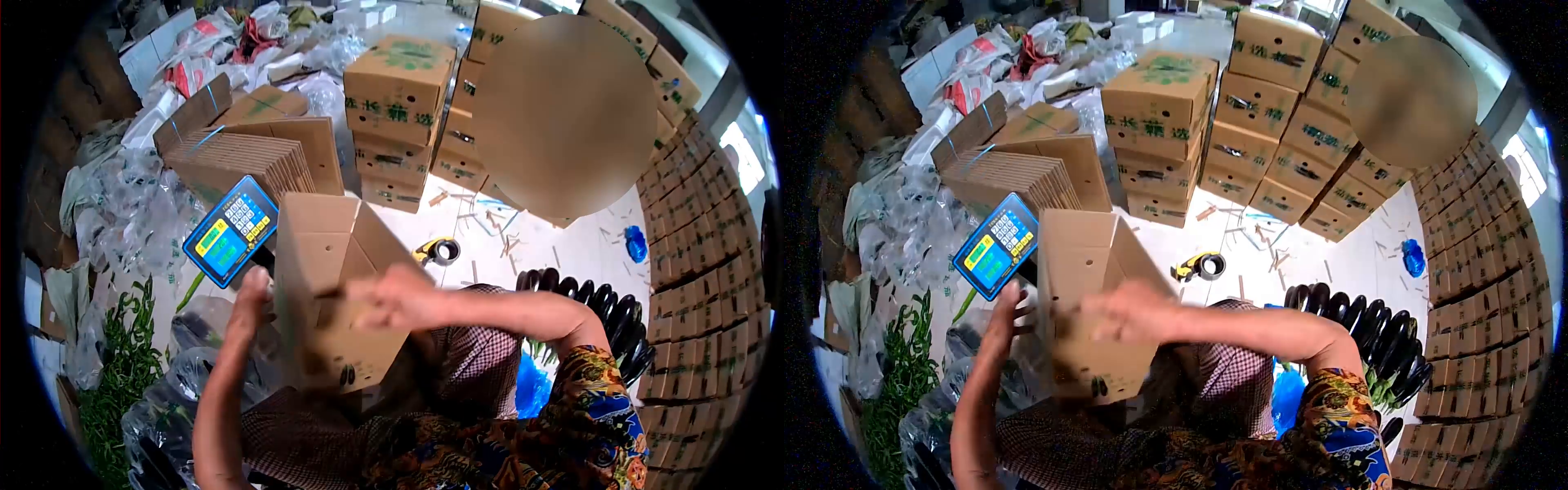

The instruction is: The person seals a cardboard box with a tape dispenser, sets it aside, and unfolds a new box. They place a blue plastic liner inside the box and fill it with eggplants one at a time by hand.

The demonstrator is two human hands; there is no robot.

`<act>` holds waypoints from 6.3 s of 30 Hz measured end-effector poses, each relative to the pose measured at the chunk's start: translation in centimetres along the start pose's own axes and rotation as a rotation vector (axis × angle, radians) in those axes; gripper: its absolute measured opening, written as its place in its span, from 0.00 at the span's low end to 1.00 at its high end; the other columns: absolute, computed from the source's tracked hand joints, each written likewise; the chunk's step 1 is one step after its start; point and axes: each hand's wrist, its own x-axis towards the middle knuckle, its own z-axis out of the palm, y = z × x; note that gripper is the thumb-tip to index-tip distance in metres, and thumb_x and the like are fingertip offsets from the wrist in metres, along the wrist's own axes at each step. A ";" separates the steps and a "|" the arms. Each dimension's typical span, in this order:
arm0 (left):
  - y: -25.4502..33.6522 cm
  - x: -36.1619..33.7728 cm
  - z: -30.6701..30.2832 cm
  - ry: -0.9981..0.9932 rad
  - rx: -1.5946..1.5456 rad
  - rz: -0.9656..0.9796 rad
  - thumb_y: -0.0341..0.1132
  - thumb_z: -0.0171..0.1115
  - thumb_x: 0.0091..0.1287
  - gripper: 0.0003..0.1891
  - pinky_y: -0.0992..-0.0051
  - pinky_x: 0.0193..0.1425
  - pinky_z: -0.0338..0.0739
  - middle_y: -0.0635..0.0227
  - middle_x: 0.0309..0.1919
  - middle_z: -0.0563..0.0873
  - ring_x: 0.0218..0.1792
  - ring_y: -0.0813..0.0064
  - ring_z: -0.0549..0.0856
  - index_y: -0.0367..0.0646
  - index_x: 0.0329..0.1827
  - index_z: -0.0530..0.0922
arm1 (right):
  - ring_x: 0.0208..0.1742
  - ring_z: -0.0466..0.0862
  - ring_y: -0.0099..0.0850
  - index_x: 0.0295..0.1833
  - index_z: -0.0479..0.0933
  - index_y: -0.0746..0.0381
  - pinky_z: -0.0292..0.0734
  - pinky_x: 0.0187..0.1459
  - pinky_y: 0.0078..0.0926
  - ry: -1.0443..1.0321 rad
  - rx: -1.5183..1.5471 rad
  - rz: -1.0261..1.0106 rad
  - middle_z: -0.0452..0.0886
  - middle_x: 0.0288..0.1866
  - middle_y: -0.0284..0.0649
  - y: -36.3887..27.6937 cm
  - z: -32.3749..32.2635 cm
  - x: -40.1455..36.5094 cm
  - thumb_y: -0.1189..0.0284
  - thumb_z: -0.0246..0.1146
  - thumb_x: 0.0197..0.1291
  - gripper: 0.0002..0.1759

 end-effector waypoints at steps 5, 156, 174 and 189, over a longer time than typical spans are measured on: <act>-3.7 1.0 2.1 -0.028 0.091 0.316 0.42 0.60 0.66 0.27 0.70 0.56 0.74 0.58 0.49 0.82 0.50 0.65 0.81 0.32 0.61 0.66 | 0.29 0.78 0.49 0.38 0.63 0.60 0.76 0.26 0.43 -0.333 -0.032 0.110 0.76 0.36 0.47 -4.9 8.3 -0.8 0.71 0.63 0.58 0.14; 0.2 -3.8 11.9 -0.179 0.174 0.603 0.41 0.68 0.57 0.30 0.65 0.63 0.72 0.52 0.54 0.77 0.59 0.61 0.76 0.37 0.61 0.72 | 0.45 0.75 0.20 0.50 0.77 0.63 0.69 0.49 0.17 0.645 0.622 0.676 0.78 0.42 0.31 1.4 -3.4 -6.3 0.62 0.58 0.68 0.15; -2.0 -4.7 16.1 -0.193 -0.045 0.623 0.36 0.75 0.53 0.26 0.76 0.44 0.79 0.63 0.39 0.82 0.40 0.74 0.81 0.33 0.50 0.73 | 0.24 0.75 0.16 0.37 0.80 0.61 0.72 0.28 0.14 0.411 0.864 0.743 0.80 0.27 0.28 2.4 -2.2 -3.7 0.60 0.66 0.61 0.15; -1.6 -2.5 11.4 -0.499 -0.741 0.241 0.41 0.50 0.72 0.22 0.63 0.64 0.69 0.60 0.55 0.78 0.55 0.66 0.77 0.34 0.62 0.67 | 0.36 0.81 0.18 0.42 0.81 0.61 0.77 0.44 0.19 0.117 0.994 0.671 0.84 0.34 0.29 3.7 -0.1 -5.0 0.72 0.72 0.53 0.11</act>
